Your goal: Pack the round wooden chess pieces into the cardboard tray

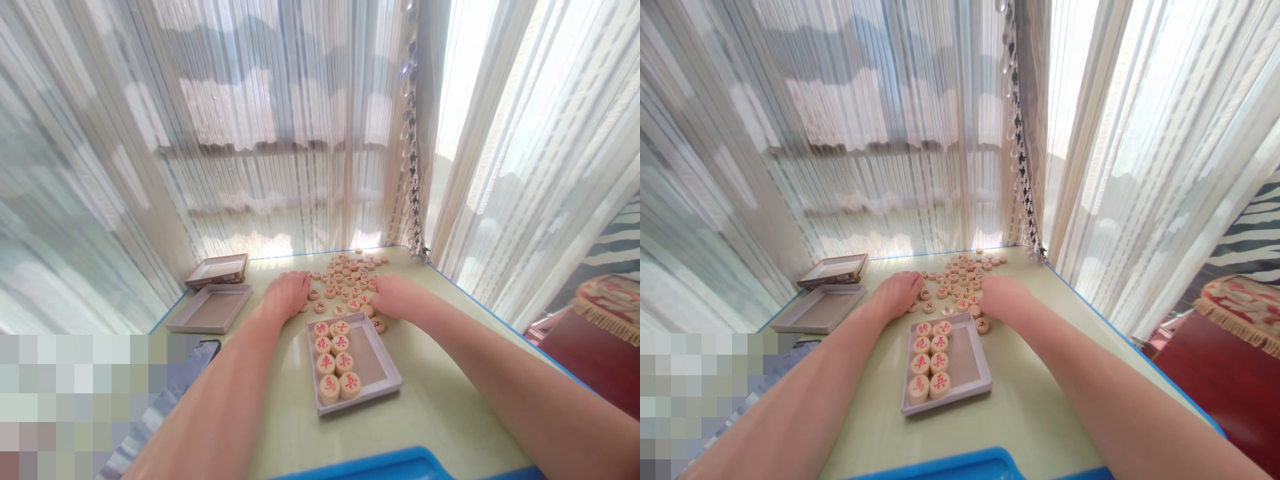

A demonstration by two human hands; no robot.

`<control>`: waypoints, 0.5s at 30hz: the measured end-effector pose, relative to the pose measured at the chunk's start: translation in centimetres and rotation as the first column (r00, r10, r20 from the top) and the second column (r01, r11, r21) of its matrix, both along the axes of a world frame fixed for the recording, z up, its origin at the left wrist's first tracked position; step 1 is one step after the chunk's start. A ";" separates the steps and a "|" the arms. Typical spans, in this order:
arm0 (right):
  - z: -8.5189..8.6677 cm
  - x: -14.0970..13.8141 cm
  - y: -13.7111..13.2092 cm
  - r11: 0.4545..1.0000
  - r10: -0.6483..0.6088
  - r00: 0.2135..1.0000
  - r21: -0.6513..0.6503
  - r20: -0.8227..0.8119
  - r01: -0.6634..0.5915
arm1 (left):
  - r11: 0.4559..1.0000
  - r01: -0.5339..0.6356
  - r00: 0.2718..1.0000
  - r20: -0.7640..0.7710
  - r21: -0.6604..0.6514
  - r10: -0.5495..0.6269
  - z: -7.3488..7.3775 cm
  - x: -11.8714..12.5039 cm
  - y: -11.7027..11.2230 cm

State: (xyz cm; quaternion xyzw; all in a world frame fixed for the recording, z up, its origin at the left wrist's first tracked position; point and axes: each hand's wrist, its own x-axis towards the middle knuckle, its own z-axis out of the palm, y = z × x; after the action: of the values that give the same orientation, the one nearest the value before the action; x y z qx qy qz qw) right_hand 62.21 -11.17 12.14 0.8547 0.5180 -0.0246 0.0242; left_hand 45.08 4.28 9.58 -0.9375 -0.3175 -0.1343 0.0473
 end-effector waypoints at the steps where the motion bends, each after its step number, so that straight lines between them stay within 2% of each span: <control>1: -0.1 0.0 0.0 1.000 0.005 1.000 0.023 0.003 -0.005 | 1.000 -0.004 1.000 0.007 -0.006 0.004 0.0 0.0 0.0; 6: -0.1 -0.6 0.0 0.996 0.040 0.999 0.082 0.011 -0.041 | 1.000 -0.017 1.000 0.004 -0.022 0.017 0.1 0.1 0.0; 15: 0.9 -2.4 -0.8 0.997 0.051 0.999 0.056 -0.009 -0.051 | 0.999 -0.032 0.999 -0.005 -0.015 0.032 0.2 0.1 -0.2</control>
State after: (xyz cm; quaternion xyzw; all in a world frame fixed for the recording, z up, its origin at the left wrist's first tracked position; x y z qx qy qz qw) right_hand 59.79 -11.99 13.05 0.8414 0.5403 -0.0140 -0.0018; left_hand 45.16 4.09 9.76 -0.9329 -0.3336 -0.1288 0.0430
